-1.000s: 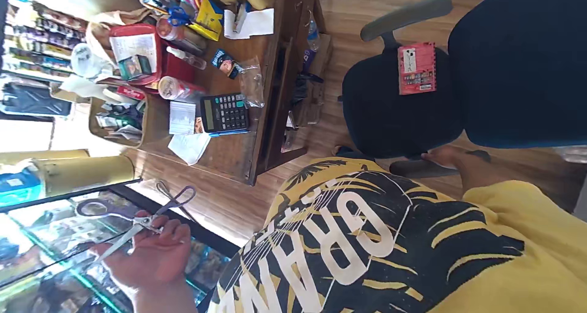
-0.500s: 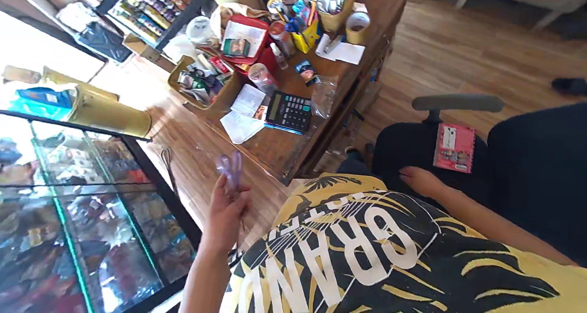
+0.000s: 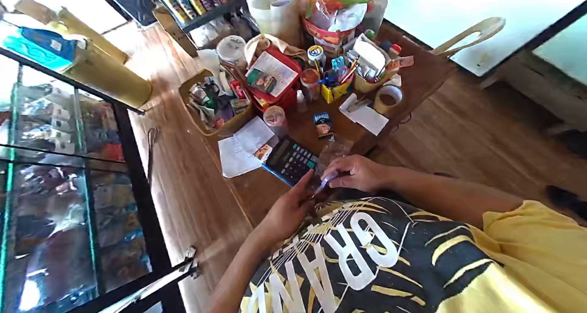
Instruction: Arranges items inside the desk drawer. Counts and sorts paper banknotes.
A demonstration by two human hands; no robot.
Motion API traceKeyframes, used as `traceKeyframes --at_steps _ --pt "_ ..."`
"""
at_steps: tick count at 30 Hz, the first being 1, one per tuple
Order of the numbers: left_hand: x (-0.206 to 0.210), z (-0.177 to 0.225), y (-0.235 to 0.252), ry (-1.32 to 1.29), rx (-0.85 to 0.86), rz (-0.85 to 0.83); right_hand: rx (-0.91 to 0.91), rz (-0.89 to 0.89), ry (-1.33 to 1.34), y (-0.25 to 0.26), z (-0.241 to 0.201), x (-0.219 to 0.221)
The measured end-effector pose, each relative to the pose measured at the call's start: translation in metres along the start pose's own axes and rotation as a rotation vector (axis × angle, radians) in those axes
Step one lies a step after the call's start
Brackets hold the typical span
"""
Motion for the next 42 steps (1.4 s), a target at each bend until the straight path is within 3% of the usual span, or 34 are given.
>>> traceKeyframes --at_steps 2,4,8,11,13,17,22,26,29,33,38,42 --pt "0.003 0.002 0.02 0.0 0.054 0.073 0.041 0.022 0.064 -0.005 0.002 -0.032" --pt "0.003 -0.005 0.037 0.098 0.134 0.256 0.136 0.102 -0.015 -0.011 -0.006 -0.076" --pt "0.01 -0.039 0.061 -0.01 0.272 0.614 0.125 0.465 -0.39 -0.027 -0.02 -0.188" --pt "0.028 -0.064 0.072 -0.137 0.358 0.68 0.156 0.68 -0.615 -0.029 -0.04 -0.256" --pt "0.04 -0.088 0.081 -0.125 0.458 0.685 0.133 0.791 -0.648 -0.025 -0.042 -0.274" --pt "0.055 -0.123 0.103 -0.012 0.62 0.801 0.04 0.753 -0.666 0.009 -0.04 -0.272" --pt "0.066 -0.141 0.113 0.087 0.71 1.003 0.202 0.46 -0.846 0.083 -0.018 -0.266" --pt "0.069 -0.134 0.116 0.291 0.669 1.012 0.362 0.255 -0.877 0.126 0.025 -0.263" --pt "0.078 -0.126 0.121 0.54 0.649 0.921 0.455 0.187 -0.848 0.137 0.049 -0.259" --pt "0.085 -0.118 0.129 0.798 0.532 0.848 0.425 0.199 -0.964 0.116 0.042 -0.257" --pt "0.088 -0.119 0.134 0.885 0.475 0.927 0.123 0.219 -1.101 0.053 0.01 -0.213" --pt "0.089 -0.121 0.133 0.848 0.48 0.902 -0.083 -0.06 -0.893 0.02 0.032 -0.166"
Point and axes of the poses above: each hand's wrist, its own y-axis towards the middle knuckle, its own x-axis out of the palm, z = x × y, the point moved 1 cm from there along y, towards the middle knuckle, and after that the axes turned 10 degrees about -x, right-handed, at the moved point
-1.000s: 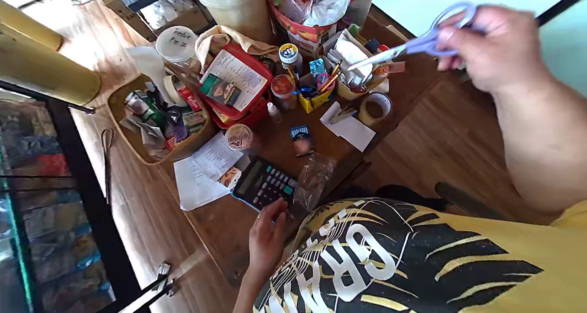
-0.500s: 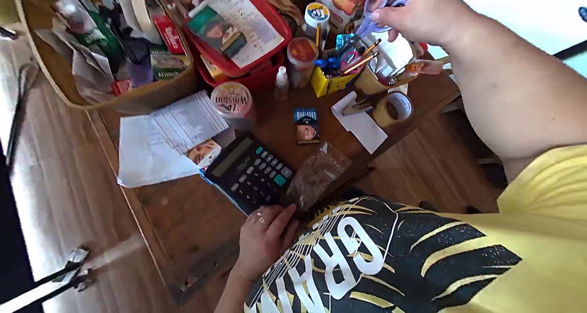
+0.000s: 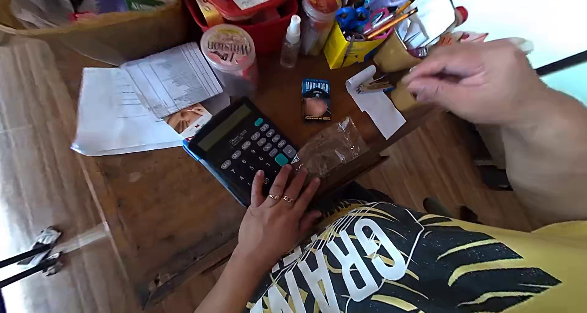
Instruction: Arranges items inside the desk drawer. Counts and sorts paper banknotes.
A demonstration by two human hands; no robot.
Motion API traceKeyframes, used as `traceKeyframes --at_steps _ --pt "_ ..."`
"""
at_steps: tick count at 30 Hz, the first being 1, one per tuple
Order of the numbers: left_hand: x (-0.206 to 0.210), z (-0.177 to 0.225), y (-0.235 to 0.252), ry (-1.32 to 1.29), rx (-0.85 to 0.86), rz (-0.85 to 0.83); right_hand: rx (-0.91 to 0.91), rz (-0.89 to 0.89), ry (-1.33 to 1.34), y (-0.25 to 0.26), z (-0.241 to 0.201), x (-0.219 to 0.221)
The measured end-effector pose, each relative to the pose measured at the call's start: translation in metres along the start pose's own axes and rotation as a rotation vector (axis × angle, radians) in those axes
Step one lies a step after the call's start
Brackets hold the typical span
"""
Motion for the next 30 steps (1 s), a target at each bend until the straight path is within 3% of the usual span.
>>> traceKeyframes --at_steps 4,6,11,15,18,21,24,26,28,30 --pt "0.001 -0.002 -0.003 -0.022 0.015 0.011 0.085 -0.511 0.369 -0.032 -0.008 0.04" --pt "0.002 -0.002 -0.005 0.002 0.03 0.036 0.199 -0.633 0.394 -0.051 -0.009 0.061" --pt "0.004 -0.006 -0.012 0.096 0.149 0.145 0.602 -0.333 0.361 -0.083 -0.021 0.115" --pt "0.014 0.002 -0.019 0.122 0.264 0.323 0.51 -0.089 0.564 -0.103 -0.034 0.16" --pt "0.039 0.046 -0.038 0.105 0.237 0.434 0.477 0.12 0.693 -0.121 -0.041 0.186" --pt "0.054 0.093 -0.061 0.137 0.138 0.527 0.412 0.23 0.672 -0.149 -0.046 0.172" --pt "0.056 0.109 -0.094 0.176 -0.04 0.531 0.324 0.349 0.555 -0.182 -0.042 0.143" --pt "0.05 0.117 -0.111 0.075 -0.207 0.517 0.252 0.336 0.459 -0.202 -0.041 0.132" --pt "0.038 0.135 -0.115 -0.115 -0.308 0.487 0.122 0.166 0.369 -0.216 -0.051 0.132" --pt "0.026 0.16 -0.108 -0.296 -0.327 0.305 -0.046 0.01 0.334 -0.224 -0.066 0.147"
Point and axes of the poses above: each hand's wrist, its own y-axis towards the middle knuckle, its own x-axis out of the palm, z = x × y, the point moved 1 cm from there along y, towards the middle knuckle, and after that the axes turned 10 degrees about -x, right-handed, at the moved point
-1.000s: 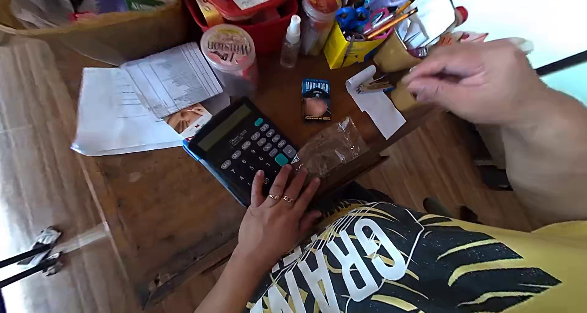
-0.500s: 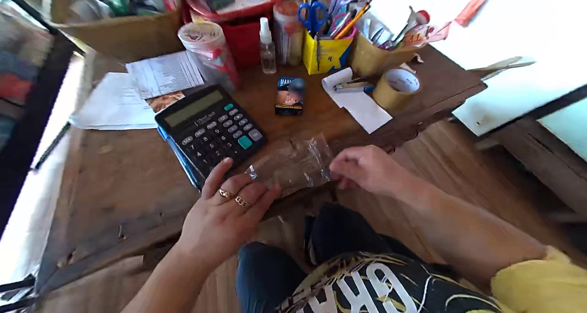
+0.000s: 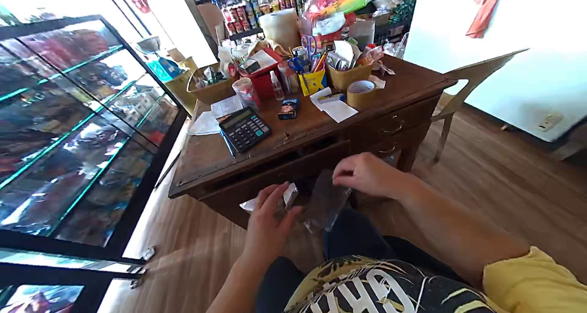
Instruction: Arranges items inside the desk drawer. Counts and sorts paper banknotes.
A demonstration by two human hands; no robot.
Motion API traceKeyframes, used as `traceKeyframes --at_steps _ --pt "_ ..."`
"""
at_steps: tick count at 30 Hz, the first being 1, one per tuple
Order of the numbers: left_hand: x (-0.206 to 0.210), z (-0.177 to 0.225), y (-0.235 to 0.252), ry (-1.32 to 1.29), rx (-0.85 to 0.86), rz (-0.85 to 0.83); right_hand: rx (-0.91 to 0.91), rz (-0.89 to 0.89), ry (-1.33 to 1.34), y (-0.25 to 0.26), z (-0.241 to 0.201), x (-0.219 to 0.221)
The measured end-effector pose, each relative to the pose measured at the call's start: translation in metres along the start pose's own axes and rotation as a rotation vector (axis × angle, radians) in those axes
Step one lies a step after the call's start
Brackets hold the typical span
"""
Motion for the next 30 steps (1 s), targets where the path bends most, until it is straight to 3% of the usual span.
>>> traceKeyframes --at_steps 2,4,9,12,16,19,24,30 --pt "0.005 0.022 0.002 -0.075 -0.11 -0.289 -0.061 -0.072 0.03 -0.002 -0.008 0.018" --pt "0.013 0.029 -0.001 -0.135 -0.209 -0.414 -0.027 -0.06 0.115 -0.003 -0.014 0.029" --pt "0.026 0.021 -0.02 -0.465 -0.414 -0.238 0.108 0.094 0.607 -0.017 -0.008 0.059" --pt "0.03 0.021 -0.026 -0.585 -0.463 -0.203 0.126 0.252 0.744 -0.025 -0.014 0.073" --pt "0.033 0.022 -0.033 -0.795 -0.536 -0.243 0.016 0.381 0.69 -0.031 -0.02 0.081" --pt "0.034 0.016 -0.038 -0.878 -0.515 -0.246 -0.086 0.377 0.623 -0.035 -0.018 0.083" --pt "0.031 0.015 -0.038 -1.012 -0.426 -0.338 -0.09 0.345 0.502 -0.041 -0.016 0.08" --pt "0.035 0.032 -0.021 -0.868 -0.602 -0.476 -0.094 0.354 0.374 -0.047 -0.006 0.074"
Point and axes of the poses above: each hand's wrist, its own y-axis towards the middle knuckle, its own x-axis out of the palm, z = x × y, the point moved 1 cm from there along y, towards the middle knuckle, and after that the axes turned 10 degrees about -x, right-handed, at the moved point
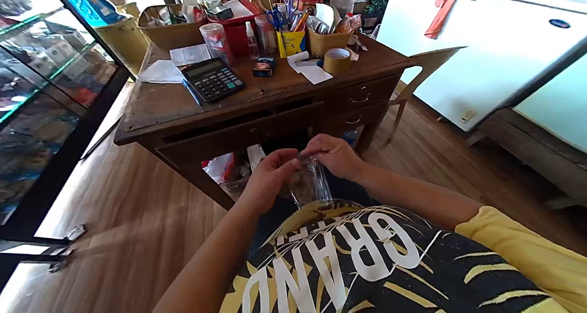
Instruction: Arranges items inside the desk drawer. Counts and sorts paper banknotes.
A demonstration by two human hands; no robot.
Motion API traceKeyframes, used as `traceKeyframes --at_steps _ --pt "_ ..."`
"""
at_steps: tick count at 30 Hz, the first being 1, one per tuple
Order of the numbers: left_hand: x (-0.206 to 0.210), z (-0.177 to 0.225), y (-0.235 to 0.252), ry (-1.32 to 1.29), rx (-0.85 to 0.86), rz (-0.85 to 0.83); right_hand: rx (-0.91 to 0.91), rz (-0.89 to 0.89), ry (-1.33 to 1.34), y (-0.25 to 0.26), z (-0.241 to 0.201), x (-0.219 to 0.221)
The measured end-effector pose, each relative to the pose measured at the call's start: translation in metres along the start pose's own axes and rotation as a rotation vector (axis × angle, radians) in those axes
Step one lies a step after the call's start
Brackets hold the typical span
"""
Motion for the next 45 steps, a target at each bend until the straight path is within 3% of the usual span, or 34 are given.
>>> traceKeyframes --at_steps 3,8,11,14,18,21,23,27,28,33,39,45 --pt "0.006 0.004 0.014 0.022 -0.04 0.025 0.041 0.007 0.015 -0.002 0.007 -0.01" --pt "0.009 -0.002 0.052 0.078 0.032 0.031 0.361 0.085 0.457 -0.009 0.026 -0.023" --pt "0.01 -0.001 0.074 0.231 0.056 0.057 0.505 0.133 0.491 -0.012 0.045 -0.026" --pt "0.009 0.002 0.092 0.353 0.049 0.027 0.575 0.196 0.323 -0.008 0.056 -0.021" --pt "0.008 -0.002 0.105 0.307 -0.053 -0.134 0.562 0.233 0.256 -0.011 0.072 -0.02" --pt "0.0 -0.017 0.113 0.317 -0.034 -0.052 0.534 0.067 0.202 -0.016 0.085 -0.027" --pt "-0.009 -0.021 0.117 0.368 0.072 0.046 0.515 -0.054 0.065 -0.011 0.1 -0.044" --pt "-0.028 -0.02 0.123 0.367 0.397 0.171 0.591 0.112 -0.535 -0.002 0.176 -0.108" --pt "-0.031 -0.017 0.123 0.371 0.452 0.181 0.628 0.082 -0.651 0.001 0.194 -0.124" --pt "-0.025 0.009 0.132 0.54 0.625 0.135 0.696 -0.34 -0.916 0.006 0.242 -0.155" --pt "0.011 0.046 0.146 0.768 0.645 0.075 0.833 -0.623 -0.919 0.01 0.219 -0.159" --pt "0.039 0.033 0.16 0.872 0.608 -0.037 0.773 -0.543 -0.746 -0.071 0.175 -0.165"
Point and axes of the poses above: each hand's wrist, its own y-axis towards the middle knuckle, its own x-axis out of the palm, z = x × y, the point moved 1 cm from there along y, towards the middle knuckle, and after that the axes turned 10 degrees about -x, right-handed, at the moved point
